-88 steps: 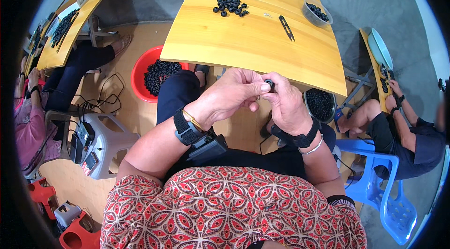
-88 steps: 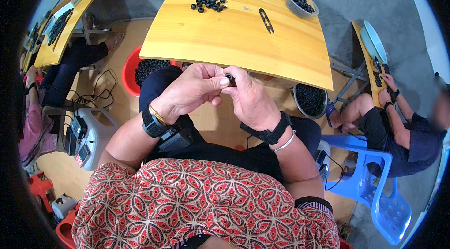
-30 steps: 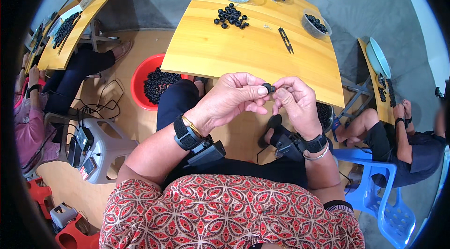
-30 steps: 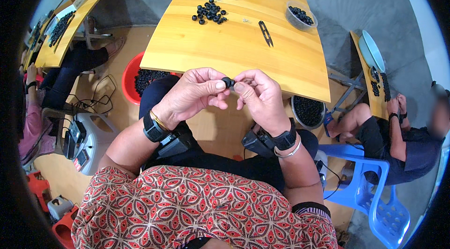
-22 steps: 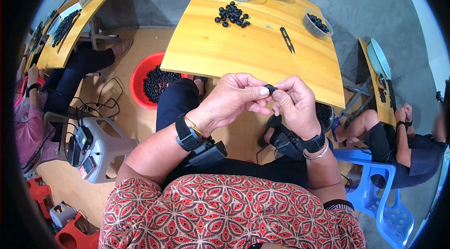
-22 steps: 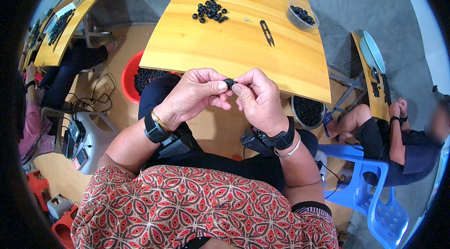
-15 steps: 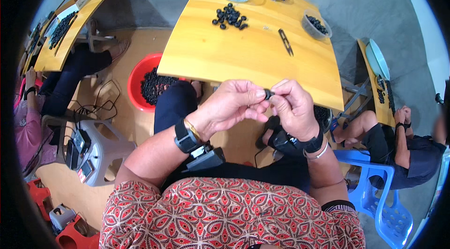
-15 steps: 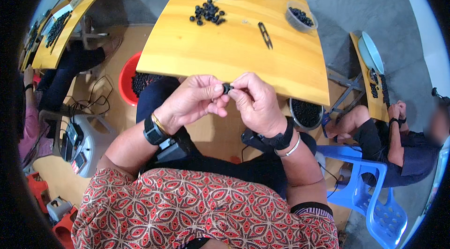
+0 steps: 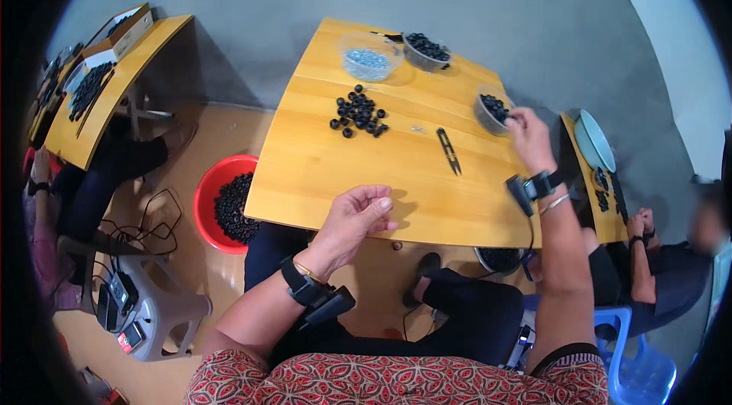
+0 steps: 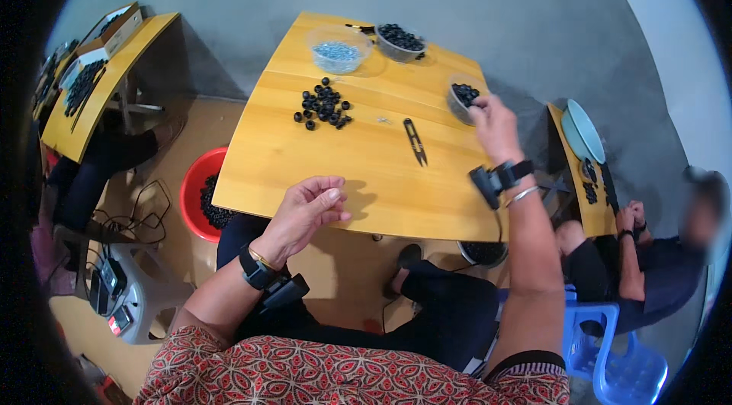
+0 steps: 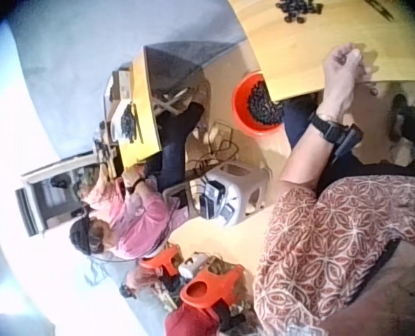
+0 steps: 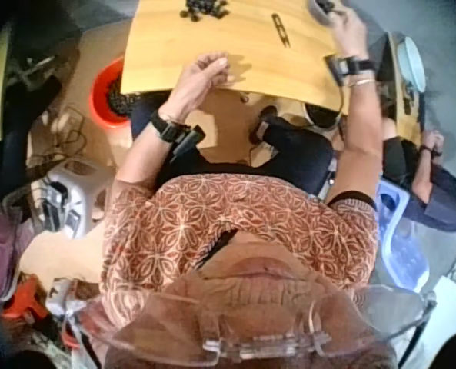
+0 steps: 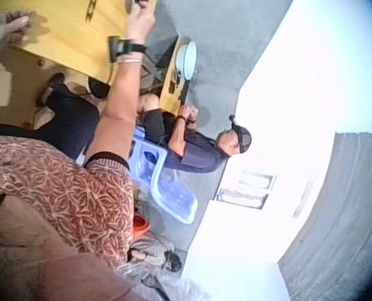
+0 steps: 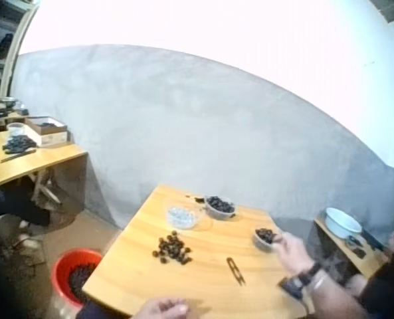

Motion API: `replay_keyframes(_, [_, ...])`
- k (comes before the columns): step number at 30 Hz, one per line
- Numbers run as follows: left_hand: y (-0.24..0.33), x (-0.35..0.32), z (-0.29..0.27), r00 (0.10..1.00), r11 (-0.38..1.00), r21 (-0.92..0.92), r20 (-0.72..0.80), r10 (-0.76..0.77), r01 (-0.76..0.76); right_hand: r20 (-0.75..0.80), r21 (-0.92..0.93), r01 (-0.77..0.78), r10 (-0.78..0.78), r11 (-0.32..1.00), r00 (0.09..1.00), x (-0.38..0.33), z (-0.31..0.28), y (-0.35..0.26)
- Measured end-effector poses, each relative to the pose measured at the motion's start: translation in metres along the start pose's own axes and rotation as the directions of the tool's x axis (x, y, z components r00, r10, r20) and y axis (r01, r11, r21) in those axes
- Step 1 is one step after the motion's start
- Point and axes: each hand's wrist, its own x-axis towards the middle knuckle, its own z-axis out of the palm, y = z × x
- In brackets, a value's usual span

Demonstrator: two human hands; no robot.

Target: Assembling small black plastic manufacturing parts by hand.

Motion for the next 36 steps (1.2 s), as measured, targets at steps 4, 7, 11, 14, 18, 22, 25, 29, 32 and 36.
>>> replay_keyframes(4, [-0.003, 0.014, -0.014, 0.999, 0.984, -0.176, 0.03, 0.034, -0.028, 0.028, -0.38, -0.015, 0.027, 0.925, 0.999, 0.035, 0.018, 0.023])
replay_keyframes(7, [-0.002, 0.012, -0.023, 0.996, 0.959, -0.282, 0.081, 0.038, -0.014, 0.198, -0.168, -0.031, 0.065, 0.985, 0.978, 0.046, 0.051, -0.021])
replay_keyframes(11, [-0.007, 0.016, -0.027, 0.984, 0.919, -0.392, 0.175, 0.026, 0.046, 0.539, 0.265, 0.158, -0.282, 0.951, 0.794, 0.058, 0.11, -0.06])
replay_keyframes(14, [-0.007, 0.015, -0.029, 0.98, 0.918, -0.392, 0.2, 0.021, 0.06, 0.564, 0.254, 0.324, -0.412, 0.911, 0.715, 0.069, 0.142, -0.101])
replay_keyframes(18, [0.0, 0.013, -0.031, 0.96, 0.919, -0.363, 0.276, -0.051, 0.153, 0.611, 0.204, 0.439, -0.464, 0.875, 0.641, 0.075, 0.175, -0.131])
replay_keyframes(22, [-0.001, 0.015, -0.034, 0.936, 0.904, -0.375, 0.345, -0.068, 0.204, 0.714, 0.128, 0.438, -0.389, 0.89, 0.581, 0.076, 0.192, -0.137])
replay_keyframes(25, [-0.002, 0.014, -0.037, 0.934, 0.906, -0.367, 0.35, -0.073, 0.208, 0.736, 0.121, 0.407, -0.356, 0.906, 0.576, 0.062, 0.194, -0.139])
replay_keyframes(29, [-0.002, 0.015, -0.037, 0.938, 0.905, -0.376, 0.342, -0.061, 0.196, 0.769, 0.036, 0.37, -0.262, 0.928, 0.583, 0.039, 0.183, -0.15])
replay_keyframes(32, [-0.001, 0.015, -0.035, 0.946, 0.891, -0.411, 0.32, -0.054, 0.19, 0.758, 0.069, 0.33, -0.264, 0.942, 0.597, 0.029, 0.175, -0.15])
replay_keyframes(36, [0.002, 0.012, -0.035, 0.951, 0.894, -0.415, 0.305, -0.04, 0.171, 0.761, 0.153, 0.268, -0.286, 0.951, 0.582, 0.038, 0.162, -0.143])
